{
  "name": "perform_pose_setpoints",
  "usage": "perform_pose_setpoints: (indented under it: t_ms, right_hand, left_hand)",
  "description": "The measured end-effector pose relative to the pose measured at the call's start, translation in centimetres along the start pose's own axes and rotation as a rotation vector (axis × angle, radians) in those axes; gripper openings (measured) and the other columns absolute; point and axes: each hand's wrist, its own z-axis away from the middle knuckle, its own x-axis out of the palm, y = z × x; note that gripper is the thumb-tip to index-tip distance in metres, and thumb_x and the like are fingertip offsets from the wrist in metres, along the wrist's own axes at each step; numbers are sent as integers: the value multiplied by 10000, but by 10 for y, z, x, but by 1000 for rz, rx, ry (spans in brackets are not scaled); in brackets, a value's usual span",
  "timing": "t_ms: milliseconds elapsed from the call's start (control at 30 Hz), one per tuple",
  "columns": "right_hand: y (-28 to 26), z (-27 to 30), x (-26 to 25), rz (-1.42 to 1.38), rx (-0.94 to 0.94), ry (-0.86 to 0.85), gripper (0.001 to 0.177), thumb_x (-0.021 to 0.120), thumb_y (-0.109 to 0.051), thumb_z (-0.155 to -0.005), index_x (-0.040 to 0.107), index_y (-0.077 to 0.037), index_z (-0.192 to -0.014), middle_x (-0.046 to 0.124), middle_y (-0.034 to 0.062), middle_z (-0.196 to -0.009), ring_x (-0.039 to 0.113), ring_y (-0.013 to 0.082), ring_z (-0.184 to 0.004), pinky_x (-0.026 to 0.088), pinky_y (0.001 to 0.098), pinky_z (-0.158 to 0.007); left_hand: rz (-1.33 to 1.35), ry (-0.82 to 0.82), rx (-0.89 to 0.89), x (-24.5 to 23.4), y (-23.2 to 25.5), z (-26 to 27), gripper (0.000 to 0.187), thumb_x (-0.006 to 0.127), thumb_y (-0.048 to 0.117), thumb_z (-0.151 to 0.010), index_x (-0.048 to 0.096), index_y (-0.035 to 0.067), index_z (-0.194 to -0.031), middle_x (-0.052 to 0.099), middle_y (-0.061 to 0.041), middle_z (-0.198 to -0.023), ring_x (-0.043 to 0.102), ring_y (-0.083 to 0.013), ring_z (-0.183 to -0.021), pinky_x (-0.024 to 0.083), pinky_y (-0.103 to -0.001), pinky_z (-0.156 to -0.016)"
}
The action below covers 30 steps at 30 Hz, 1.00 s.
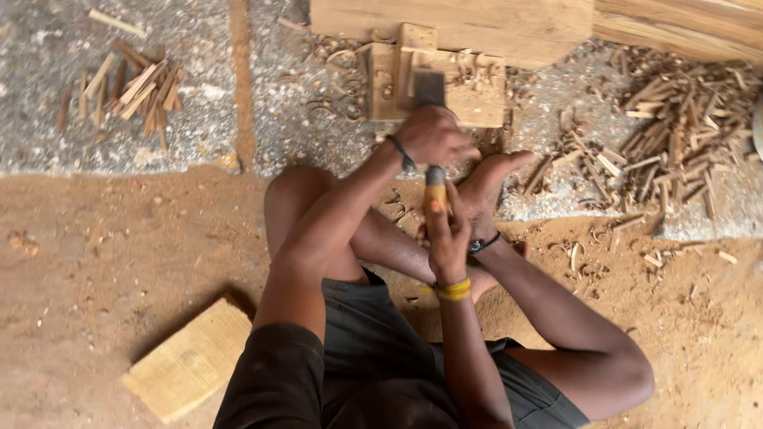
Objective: The person is sitting on the ground and carving a small rectangular piece of wood using a chisel and a wooden mallet. They repeatedly strike the chisel to shape the wood, creating wood shavings that accumulate around the work area.
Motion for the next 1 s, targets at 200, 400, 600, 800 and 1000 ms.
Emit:
perform_pose_setpoints:
  t_ms: [200, 400, 600, 800, 1000]
  right_hand:
    - [-14, 45, -12, -16, 99, 9, 658, 589, -245, -1022, 340, -36, -1594, 705, 75, -902, 544, 56, -548, 424, 219, -441]
    - [-9, 51, -18, 59, 70, 5, 635, 578, -230, -1048, 354, -39, -1611, 666, 68, -855, 512, 48, -531, 386, 216, -428]
    - [-19, 44, -11, 85, 110, 29, 596, 538, -252, -1055, 387, -39, -1591, 657, 49, -816, 476, 39, -499, 349, 203, -418]
    - [-17, 40, -10, 114, 78, 35, 563, 507, -261, -1075, 403, -37, -1580, 647, 55, -803, 457, 36, -482, 350, 204, -406]
    - [-15, 39, -7, 128, 83, 40, 562, 494, -254, -1073, 395, -48, -1587, 634, 49, -795, 479, 39, -492, 383, 205, -415]
  left_hand:
    - [47, -155, 7, 4, 44, 7, 502, 656, 430, -1011, 602, 185, -576, 517, 21, -445, 462, -131, -393, 486, -358, -530]
    - [76, -134, 26, -2, 51, 8, 546, 661, 414, -1035, 564, 175, -553, 503, 24, -441, 457, -160, -384, 457, -377, -487]
    - [64, -54, 28, -13, 47, 9, 537, 659, 416, -1028, 566, 175, -557, 500, 11, -439, 462, -170, -383, 456, -392, -500]
    - [31, -59, -7, -6, 43, 9, 524, 665, 418, -1020, 580, 183, -559, 479, 34, -412, 442, -136, -351, 433, -359, -446]
    - [25, -49, -15, -2, 38, 12, 522, 654, 425, -1026, 579, 187, -567, 469, 38, -413, 442, -123, -355, 432, -352, -447]
